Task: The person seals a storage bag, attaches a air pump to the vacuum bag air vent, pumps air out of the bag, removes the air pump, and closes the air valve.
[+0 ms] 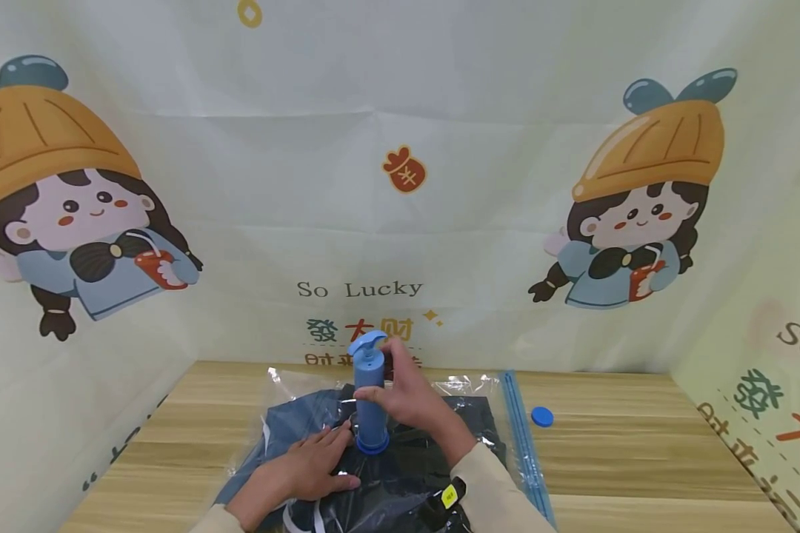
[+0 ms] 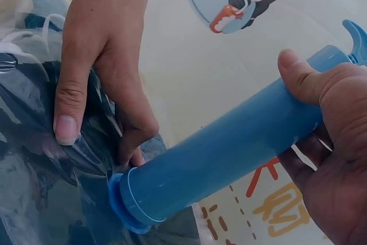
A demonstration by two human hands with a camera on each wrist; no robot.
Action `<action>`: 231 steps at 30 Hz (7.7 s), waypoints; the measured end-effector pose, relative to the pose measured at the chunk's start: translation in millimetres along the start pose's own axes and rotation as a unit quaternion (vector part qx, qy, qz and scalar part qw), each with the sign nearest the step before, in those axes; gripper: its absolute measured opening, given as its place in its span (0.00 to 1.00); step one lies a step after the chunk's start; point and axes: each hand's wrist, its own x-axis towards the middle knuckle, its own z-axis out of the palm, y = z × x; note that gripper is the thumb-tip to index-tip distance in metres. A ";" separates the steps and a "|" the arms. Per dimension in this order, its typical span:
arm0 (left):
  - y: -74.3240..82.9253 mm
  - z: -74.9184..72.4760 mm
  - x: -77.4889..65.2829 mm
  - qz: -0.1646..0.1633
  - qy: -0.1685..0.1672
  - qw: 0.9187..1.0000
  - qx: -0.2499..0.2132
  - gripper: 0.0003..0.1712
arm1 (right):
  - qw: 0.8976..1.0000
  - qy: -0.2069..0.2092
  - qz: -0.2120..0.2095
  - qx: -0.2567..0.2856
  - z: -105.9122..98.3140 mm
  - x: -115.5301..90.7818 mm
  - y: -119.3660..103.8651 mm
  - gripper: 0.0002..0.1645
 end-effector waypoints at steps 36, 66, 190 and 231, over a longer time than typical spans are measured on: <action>-0.7 0.4 -0.3 0.004 -0.004 1.000 -0.007 0.43 | 0.997 -0.075 -0.010 0.017 -12.7 0.8 -7.1 0.36; -1.8 2.5 -0.8 0.013 0.009 1.000 -0.011 0.41 | 0.992 0.120 -0.003 -0.027 19.7 1.5 0.2 0.47; -3.3 3.0 -5.3 0.016 0.017 1.000 -0.002 0.44 | 0.998 -0.058 -0.007 0.029 0.8 -7.9 -8.8 0.37; -13.0 -8.3 16.7 0.112 0.121 0.982 -0.097 0.45 | 0.999 -0.008 0.036 -0.029 8.8 -10.1 -5.9 0.39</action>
